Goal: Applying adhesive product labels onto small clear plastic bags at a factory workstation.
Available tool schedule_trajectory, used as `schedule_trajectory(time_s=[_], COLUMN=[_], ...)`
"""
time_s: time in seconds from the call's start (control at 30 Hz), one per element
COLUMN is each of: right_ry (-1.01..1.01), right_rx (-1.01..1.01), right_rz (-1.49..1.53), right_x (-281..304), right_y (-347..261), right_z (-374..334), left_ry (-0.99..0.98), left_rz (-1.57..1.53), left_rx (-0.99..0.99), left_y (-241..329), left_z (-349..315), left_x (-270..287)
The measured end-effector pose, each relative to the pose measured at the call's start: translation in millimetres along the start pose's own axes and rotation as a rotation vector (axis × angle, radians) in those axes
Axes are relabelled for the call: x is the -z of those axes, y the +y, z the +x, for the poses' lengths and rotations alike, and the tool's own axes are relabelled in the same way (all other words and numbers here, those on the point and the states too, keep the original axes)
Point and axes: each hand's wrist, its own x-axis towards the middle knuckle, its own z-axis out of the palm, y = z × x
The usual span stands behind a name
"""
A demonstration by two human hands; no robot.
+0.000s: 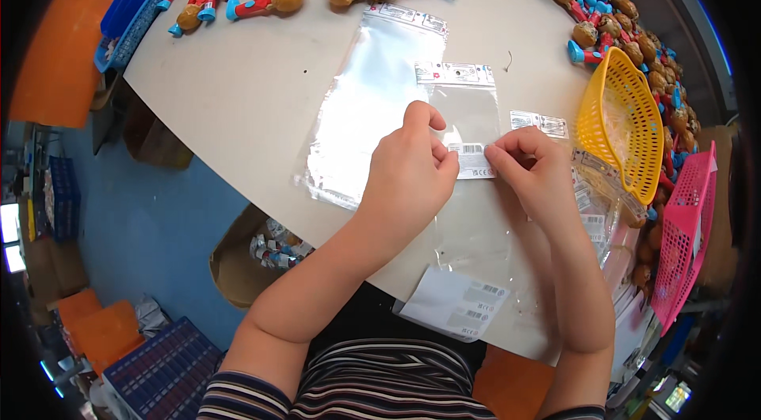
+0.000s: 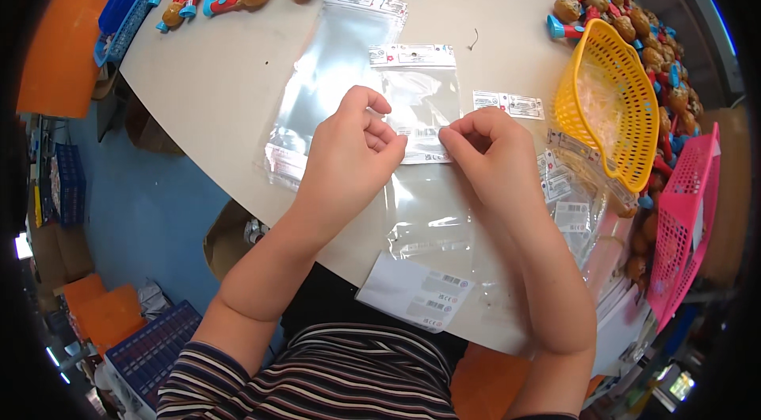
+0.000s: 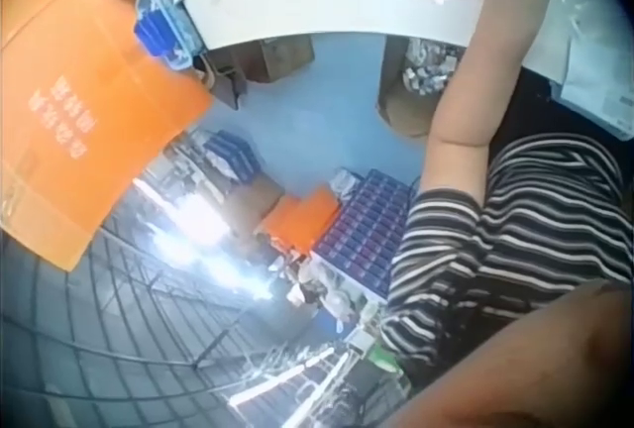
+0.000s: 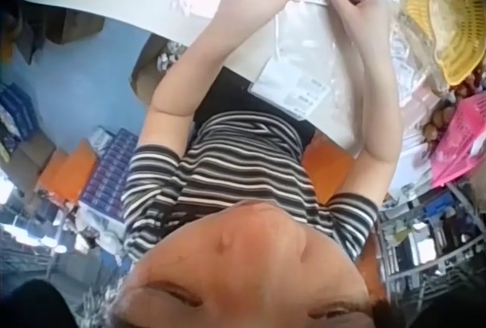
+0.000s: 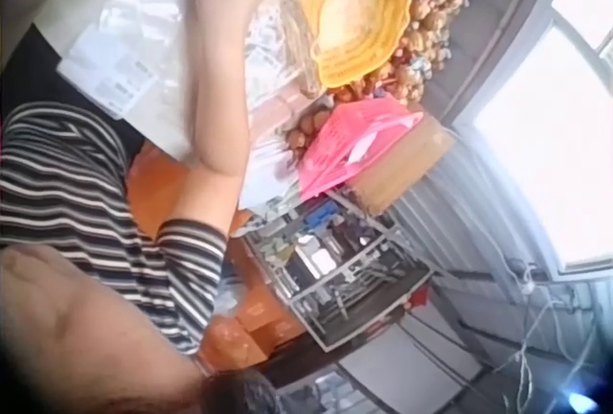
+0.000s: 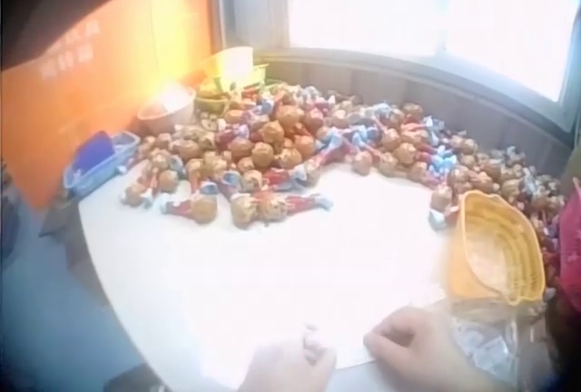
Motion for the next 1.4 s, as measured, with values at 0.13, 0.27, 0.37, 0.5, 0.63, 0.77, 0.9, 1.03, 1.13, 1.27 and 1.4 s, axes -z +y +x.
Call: schedule_trajectory(time_s=[0.13,0.27,0.37,0.5,0.63,0.77,0.9,1.03,1.13,1.27,1.4], right_ry=[0.008,0.017,0.03,0.035,0.03,0.029,0.092,0.296,0.263,0.235,0.109], right_rx=[0.053,0.073,0.118,0.129,0.137,0.126,0.133,0.366,0.361,0.513,0.651], right_rz=[-0.02,-0.086,-0.124,-0.138,-0.167,-0.17,-0.241,-0.608,-0.601,-0.754,-0.998], right_x=[-2.3,-2.1,-4.3,-4.2,-4.0,-5.0,-10.6,-15.1,-11.2,-13.7,-17.0], right_y=[1.3,0.5,0.0,1.4,2.9,2.7,-1.0,1.7,-10.1,3.7,21.7], right_z=[0.7,0.6,-0.3,0.8,2.7,2.5,-2.0,-5.2,-6.1,-7.8,-15.6], left_ry=[-0.008,-0.011,-0.001,-0.005,0.007,0.013,0.011,0.034,0.042,0.144,0.033], left_rz=[0.023,0.047,0.057,0.081,0.077,0.097,0.099,0.258,0.488,0.705,0.87], left_rx=[0.013,0.03,0.021,-0.001,-0.004,-0.029,-0.034,-0.091,-0.097,-0.549,-0.513], left_y=[-1.5,-0.4,-0.1,-1.4,-3.5,-4.1,-4.1,1.9,10.0,-14.4,-35.7], left_z=[2.1,3.2,3.1,3.4,3.6,4.1,3.2,-2.2,-8.2,-10.4,-34.5], left_x=[0.1,-1.1,-1.7,-3.1,-4.1,-4.7,-7.4,-12.1,-10.7,-13.2,-19.0])
